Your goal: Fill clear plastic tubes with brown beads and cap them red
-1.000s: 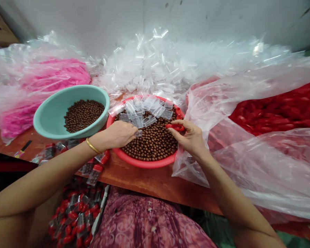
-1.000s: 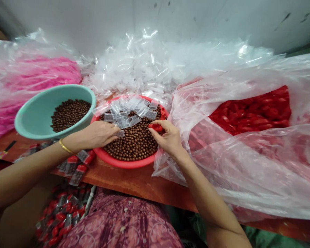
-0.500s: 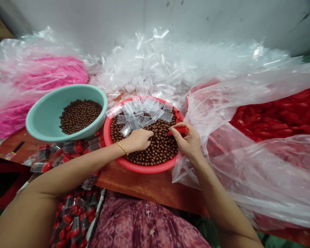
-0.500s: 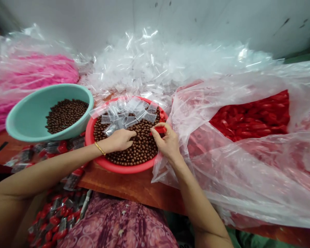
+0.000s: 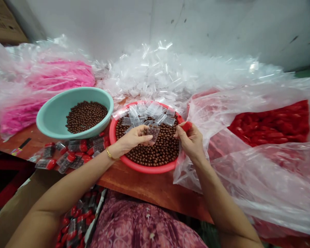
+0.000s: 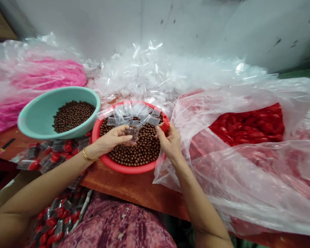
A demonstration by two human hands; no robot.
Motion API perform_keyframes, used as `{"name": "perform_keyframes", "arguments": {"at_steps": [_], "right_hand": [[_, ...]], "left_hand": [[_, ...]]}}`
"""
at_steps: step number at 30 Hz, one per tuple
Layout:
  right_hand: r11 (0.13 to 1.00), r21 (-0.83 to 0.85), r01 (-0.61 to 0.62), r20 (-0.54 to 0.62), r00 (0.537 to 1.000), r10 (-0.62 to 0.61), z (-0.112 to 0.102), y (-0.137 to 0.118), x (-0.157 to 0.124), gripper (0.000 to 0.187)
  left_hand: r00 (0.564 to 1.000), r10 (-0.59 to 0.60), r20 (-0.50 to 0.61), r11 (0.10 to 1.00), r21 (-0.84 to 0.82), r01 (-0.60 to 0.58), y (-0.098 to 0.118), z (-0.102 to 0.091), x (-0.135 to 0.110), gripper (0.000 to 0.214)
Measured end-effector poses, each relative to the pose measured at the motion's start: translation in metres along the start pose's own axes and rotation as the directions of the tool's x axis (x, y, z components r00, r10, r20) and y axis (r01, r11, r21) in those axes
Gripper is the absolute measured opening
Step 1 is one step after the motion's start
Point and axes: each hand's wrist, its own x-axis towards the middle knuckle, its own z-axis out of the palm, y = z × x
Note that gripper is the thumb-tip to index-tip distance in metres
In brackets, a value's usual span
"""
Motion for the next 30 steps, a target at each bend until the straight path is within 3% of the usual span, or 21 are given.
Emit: {"name": "perform_keyframes", "arguments": {"at_steps": [3, 7, 14, 16, 22, 30], "right_hand": [[0.996, 0.020, -0.083, 0.119, 0.990, 0.080, 0.005, -0.007, 0.001, 0.027], [0.974, 0.055, -0.220, 0.289, 0.937, 0.196, 0.014, -0.016, -0.001, 0.031], [0.920, 0.096, -0.381, 0.412, 0.856, 0.311, 0.020, -0.024, -0.002, 0.037], [0.930, 0.062, -0.363, 0.417, 0.855, 0.306, 0.021, -0.025, -0.002, 0.032], [0.987, -0.013, -0.161, 0.446, 0.882, 0.150, 0.023, -0.030, 0.002, 0.014], [0.989, 0.035, -0.141, 0.612, 0.786, 0.091, 0.024, -0.034, 0.007, 0.015]], "left_hand": [[0.998, -0.065, -0.002, 0.996, -0.059, 0.065, -0.002, 0.001, -0.008, 0.044], [0.994, -0.104, 0.012, 0.988, -0.112, 0.105, -0.006, 0.001, -0.018, 0.042], [0.987, -0.104, -0.123, 0.994, -0.041, 0.100, -0.011, 0.004, -0.022, 0.036], [0.990, -0.090, -0.109, 0.996, -0.001, 0.090, -0.012, 0.006, -0.021, 0.036], [1.000, -0.009, -0.026, 1.000, 0.007, 0.009, -0.014, 0.008, -0.020, 0.039], [0.996, -0.042, 0.081, 0.998, -0.050, 0.046, -0.012, 0.005, -0.023, 0.033]]}}
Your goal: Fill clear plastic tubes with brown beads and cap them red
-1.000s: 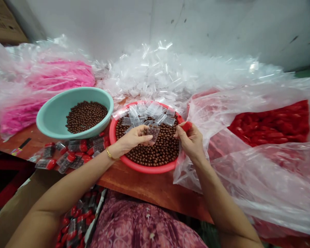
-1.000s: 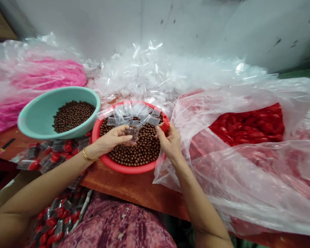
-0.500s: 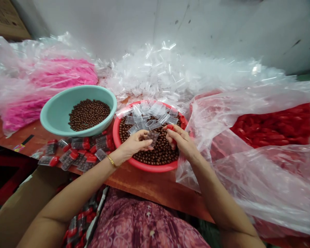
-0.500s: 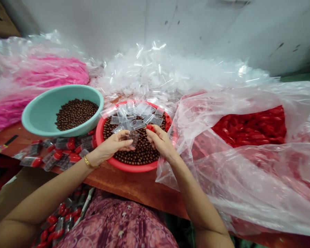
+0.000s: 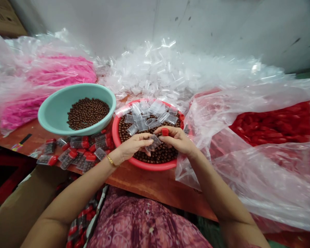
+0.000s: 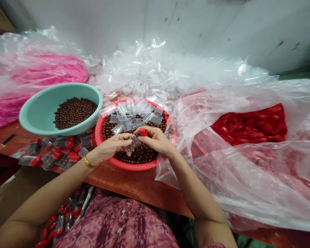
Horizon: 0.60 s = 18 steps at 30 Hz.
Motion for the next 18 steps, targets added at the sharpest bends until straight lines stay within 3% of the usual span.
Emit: {"name": "perform_keyframes", "arguments": {"at_steps": [3, 10, 14, 18], "right_hand": [[1.000, -0.009, 0.019, 0.006, 1.000, -0.019, 0.001, 0.002, -0.001, 0.017], [0.977, -0.178, 0.116, -0.099, 0.986, -0.135, 0.005, 0.009, -0.001, 0.009], [0.963, -0.258, 0.076, -0.148, 0.982, -0.117, 0.010, 0.014, 0.003, 0.010], [0.979, -0.200, -0.043, -0.271, 0.962, -0.013, 0.011, 0.016, 0.006, 0.014]], "left_hand": [[0.999, -0.014, 0.031, 1.000, -0.019, 0.015, 0.000, -0.001, -0.001, 0.033], [0.999, 0.033, 0.020, 0.999, 0.004, -0.033, -0.002, 0.003, -0.002, 0.034], [0.998, 0.061, 0.012, 0.995, 0.079, -0.061, -0.004, 0.004, -0.001, 0.036], [0.998, 0.058, -0.019, 0.996, 0.074, -0.056, -0.004, 0.003, -0.001, 0.035]]}}
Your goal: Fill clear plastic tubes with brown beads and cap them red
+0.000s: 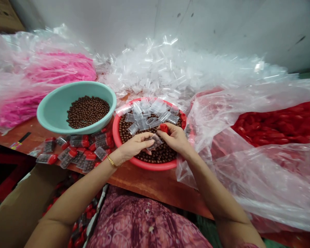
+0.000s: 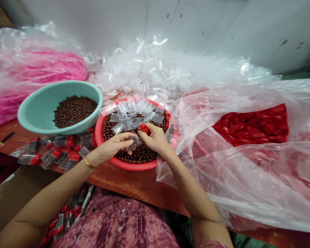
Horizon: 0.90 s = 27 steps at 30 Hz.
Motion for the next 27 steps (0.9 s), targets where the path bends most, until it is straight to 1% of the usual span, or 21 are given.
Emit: {"name": "perform_keyframes", "arguments": {"at_steps": [1, 3, 4, 5, 6, 8, 10, 11, 13, 14, 15, 16, 18, 19, 20, 22, 23, 24, 25, 27], "right_hand": [[0.997, 0.036, -0.062, 0.011, 0.998, 0.061, -0.001, 0.000, 0.000, 0.016], [0.976, 0.122, -0.178, 0.098, 0.981, 0.166, -0.006, -0.001, -0.002, 0.017], [0.967, 0.147, -0.210, 0.147, 0.971, 0.189, -0.008, -0.002, -0.004, 0.017], [0.966, 0.147, -0.214, 0.178, 0.966, 0.187, -0.011, -0.002, -0.006, 0.016], [0.976, 0.120, -0.183, 0.183, 0.970, 0.159, -0.012, -0.003, -0.008, 0.016], [0.998, -0.006, -0.056, 0.143, 0.988, 0.056, -0.013, -0.006, -0.013, 0.017], [0.986, -0.144, 0.079, 0.116, 0.991, -0.062, -0.011, -0.009, -0.018, 0.022], [0.973, -0.184, 0.138, 0.116, 0.986, -0.118, -0.009, -0.010, -0.020, 0.025], [0.959, -0.191, 0.211, 0.131, 0.973, -0.188, -0.006, -0.013, -0.023, 0.028], [0.963, -0.163, 0.213, 0.131, 0.972, -0.193, -0.004, -0.015, -0.024, 0.028], [0.975, -0.117, 0.188, 0.125, 0.977, -0.174, -0.002, -0.015, -0.025, 0.027], [0.989, -0.055, 0.137, 0.121, 0.984, -0.129, -0.001, -0.016, -0.025, 0.026], [0.994, 0.102, -0.031, 0.159, 0.987, 0.014, 0.001, -0.015, -0.025, 0.031], [0.975, 0.179, -0.128, 0.205, 0.975, 0.090, 0.000, -0.015, -0.025, 0.037], [0.946, 0.237, -0.223, 0.262, 0.952, 0.158, 0.000, -0.014, -0.024, 0.043], [0.882, 0.294, -0.367, 0.352, 0.900, 0.258, -0.003, -0.012, -0.022, 0.052], [0.861, 0.301, -0.409, 0.369, 0.883, 0.290, -0.004, -0.011, -0.021, 0.054], [0.851, 0.301, -0.431, 0.369, 0.875, 0.313, -0.005, -0.010, -0.020, 0.054], [0.849, 0.297, -0.438, 0.357, 0.875, 0.327, -0.006, -0.010, -0.019, 0.054], [0.864, 0.284, -0.416, 0.305, 0.893, 0.330, -0.006, -0.009, -0.018, 0.053]], "left_hand": [[1.000, 0.001, -0.007, 1.000, -0.003, -0.001, 0.000, 0.000, 0.000, 0.034], [1.000, 0.009, -0.025, 1.000, -0.001, -0.009, 0.001, 0.000, 0.000, 0.032], [0.999, 0.018, -0.038, 1.000, 0.005, -0.017, 0.001, 0.000, -0.001, 0.032], [0.998, 0.029, -0.049, 0.999, 0.015, -0.029, 0.001, 0.001, 0.000, 0.032], [0.997, 0.045, -0.059, 0.999, 0.027, -0.044, 0.001, 0.002, 0.000, 0.032], [0.993, 0.087, -0.078, 0.994, 0.070, -0.081, -0.001, 0.004, 0.001, 0.030], [0.986, 0.127, -0.105, 0.984, 0.142, -0.111, -0.003, 0.005, 0.002, 0.028], [0.983, 0.139, -0.121, 0.977, 0.180, -0.116, -0.003, 0.006, 0.002, 0.027], [0.976, 0.154, -0.153, 0.965, 0.238, -0.115, -0.004, 0.007, 0.001, 0.024], [0.974, 0.159, -0.161, 0.960, 0.254, -0.114, -0.004, 0.007, 0.001, 0.023], [0.973, 0.161, -0.162, 0.957, 0.266, -0.114, -0.004, 0.007, 0.000, 0.022], [0.974, 0.164, -0.159, 0.954, 0.276, -0.116, -0.005, 0.007, 0.000, 0.021], [0.977, 0.160, -0.139, 0.952, 0.284, -0.116, -0.005, 0.007, -0.001, 0.020], [0.980, 0.157, -0.126, 0.953, 0.280, -0.116, -0.005, 0.007, -0.001, 0.021], [0.981, 0.154, -0.115, 0.955, 0.272, -0.118, -0.005, 0.007, -0.001, 0.022], [0.984, 0.153, -0.087, 0.960, 0.249, -0.127, -0.005, 0.007, -0.001, 0.024], [0.985, 0.155, -0.076, 0.962, 0.240, -0.133, -0.005, 0.007, -0.001, 0.025], [0.985, 0.158, -0.068, 0.962, 0.236, -0.138, -0.005, 0.007, -0.001, 0.025], [0.985, 0.161, -0.062, 0.961, 0.235, -0.143, -0.005, 0.007, -0.001, 0.025], [0.982, 0.180, -0.061, 0.959, 0.233, -0.161, -0.005, 0.007, 0.000, 0.026]]}}
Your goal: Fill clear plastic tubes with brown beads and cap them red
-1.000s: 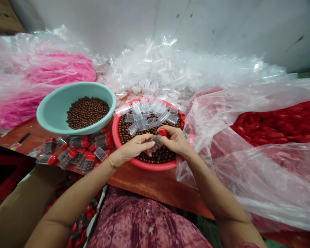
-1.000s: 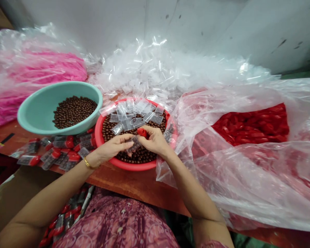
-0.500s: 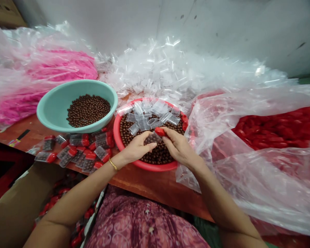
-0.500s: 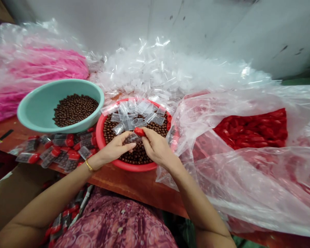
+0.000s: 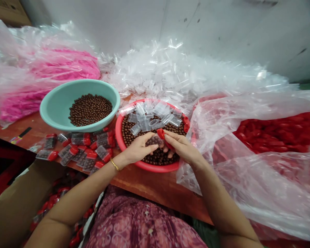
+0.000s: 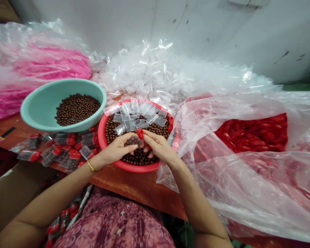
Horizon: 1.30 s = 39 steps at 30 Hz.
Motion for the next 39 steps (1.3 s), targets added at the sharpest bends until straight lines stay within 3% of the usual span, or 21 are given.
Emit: {"name": "perform_keyframes", "arguments": {"at_steps": [5, 9, 20, 26, 33, 36, 39], "right_hand": [[0.956, -0.224, 0.191, -0.120, 0.968, -0.222, 0.008, 0.001, -0.003, 0.040], [0.831, -0.439, 0.340, -0.009, 0.924, -0.383, 0.012, -0.001, -0.009, 0.037], [0.782, -0.548, 0.297, 0.138, 0.954, -0.265, -0.004, 0.002, -0.006, 0.050], [0.712, -0.612, 0.344, 0.057, 0.917, -0.394, 0.004, 0.001, -0.012, 0.043], [0.855, -0.477, 0.203, 0.091, 0.979, -0.181, 0.008, 0.001, -0.009, 0.055], [0.745, -0.621, 0.243, 0.096, 0.967, -0.236, 0.009, 0.002, -0.009, 0.050], [0.512, -0.805, 0.299, 0.135, 0.933, -0.334, 0.010, 0.004, -0.009, 0.047]], "left_hand": [[1.000, 0.003, -0.020, 0.999, 0.038, -0.003, -0.001, 0.000, 0.001, 0.024], [0.997, 0.024, -0.073, 0.989, 0.146, -0.013, -0.003, 0.001, 0.000, 0.019], [0.996, 0.067, -0.059, 0.946, 0.322, -0.045, -0.004, 0.000, -0.002, 0.021], [0.996, 0.041, -0.079, 0.943, 0.332, -0.013, -0.003, 0.000, 0.001, 0.019], [0.996, 0.023, -0.087, 0.936, 0.353, 0.009, 0.002, 0.001, -0.003, 0.014], [0.993, 0.011, -0.121, 0.906, 0.422, 0.041, 0.005, 0.002, -0.003, 0.015], [0.985, -0.007, -0.170, 0.845, 0.525, 0.097, 0.008, 0.004, -0.005, 0.012]]}}
